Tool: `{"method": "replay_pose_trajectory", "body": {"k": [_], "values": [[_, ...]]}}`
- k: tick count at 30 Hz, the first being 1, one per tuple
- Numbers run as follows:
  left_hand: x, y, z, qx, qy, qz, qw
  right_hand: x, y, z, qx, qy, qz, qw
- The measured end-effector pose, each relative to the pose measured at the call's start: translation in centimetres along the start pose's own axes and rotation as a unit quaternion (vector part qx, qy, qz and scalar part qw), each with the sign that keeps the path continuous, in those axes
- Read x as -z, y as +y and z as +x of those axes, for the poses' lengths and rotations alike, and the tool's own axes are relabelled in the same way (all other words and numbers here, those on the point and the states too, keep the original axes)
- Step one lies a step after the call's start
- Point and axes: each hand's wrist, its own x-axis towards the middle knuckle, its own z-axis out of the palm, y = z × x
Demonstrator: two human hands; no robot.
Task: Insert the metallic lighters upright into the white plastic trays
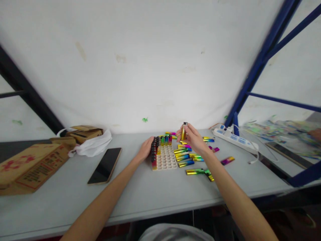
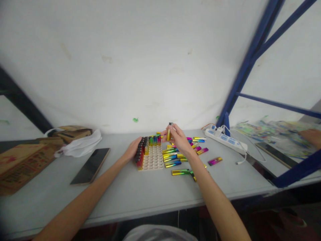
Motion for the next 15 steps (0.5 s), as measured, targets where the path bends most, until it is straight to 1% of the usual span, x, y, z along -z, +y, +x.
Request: {"method": "replay_pose_trajectory", "body": {"k": [2,4,6,9,13,15], "values": [[0.0,0.1,0.0,-0.004,-0.006,-0.001,1.0,-1.8,1.5,0.6,0.005,-0.008,0.009,1.0],[0.0,0.2,-0.1,-0.008,-0.011,-0.001,1.0,-3.0,3.3,1.0,0.016,0.013,-0.007,1.0],[0.0,0.3,-0.1,-0.007,-0.006,0.001,1.0,-3.8,4.9,0.9,0.005,0.025,-0.021,0.999],[0.0,0.3,-0.1,-0.004,0.0,0.006,1.0,-4.2,6.3,0.3,-0.024,0.016,-0.035,0.999],[0.0,0.2,0.0,-0.003,-0.007,0.005,1.0,-4.0,6.6,-0.5,-0.032,0.023,-0.085,0.996],[0.0,0.2,0.0,-0.006,-0.008,0.007,1.0,-3.9,6.7,-0.7,-0.021,0.034,-0.141,0.989]]}}
